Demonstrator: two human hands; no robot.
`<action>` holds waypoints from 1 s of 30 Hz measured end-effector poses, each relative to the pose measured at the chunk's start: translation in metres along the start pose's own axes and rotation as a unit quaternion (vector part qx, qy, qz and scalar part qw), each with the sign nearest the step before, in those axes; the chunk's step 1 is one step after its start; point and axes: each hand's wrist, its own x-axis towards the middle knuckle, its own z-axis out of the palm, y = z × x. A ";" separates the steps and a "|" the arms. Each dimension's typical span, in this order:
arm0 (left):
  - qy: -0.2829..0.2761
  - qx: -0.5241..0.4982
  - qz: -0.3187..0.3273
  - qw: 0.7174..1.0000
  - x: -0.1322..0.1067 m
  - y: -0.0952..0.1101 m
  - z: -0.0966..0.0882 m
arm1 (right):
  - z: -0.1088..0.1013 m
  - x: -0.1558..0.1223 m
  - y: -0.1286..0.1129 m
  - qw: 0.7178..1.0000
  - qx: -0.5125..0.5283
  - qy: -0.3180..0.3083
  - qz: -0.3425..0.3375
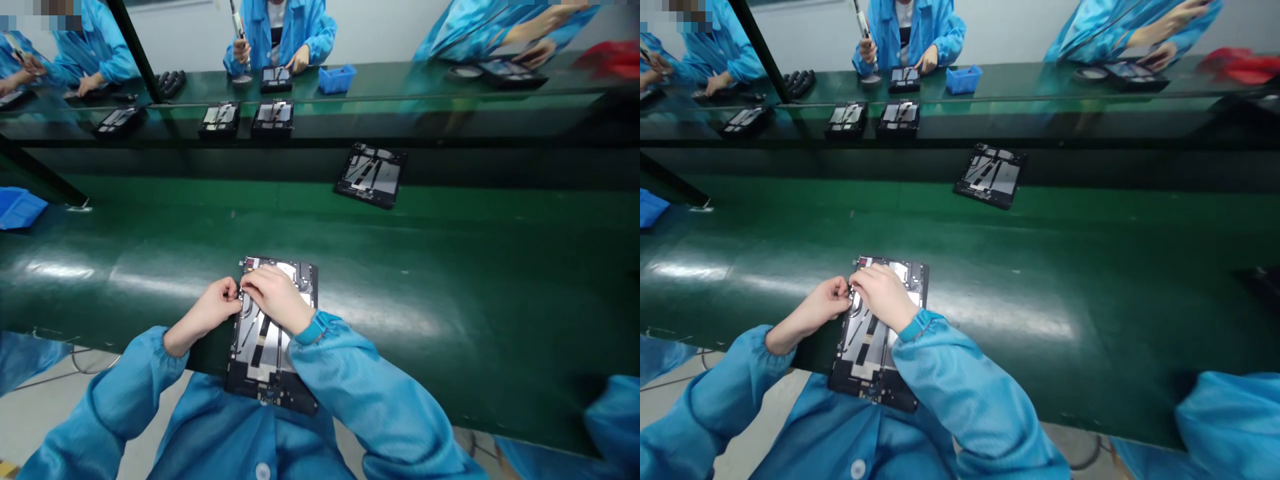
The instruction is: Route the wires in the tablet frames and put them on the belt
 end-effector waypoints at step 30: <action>-0.049 -0.123 -0.033 0.991 0.032 0.016 -0.003 | -0.003 0.007 -0.001 0.990 -0.017 0.058 0.129</action>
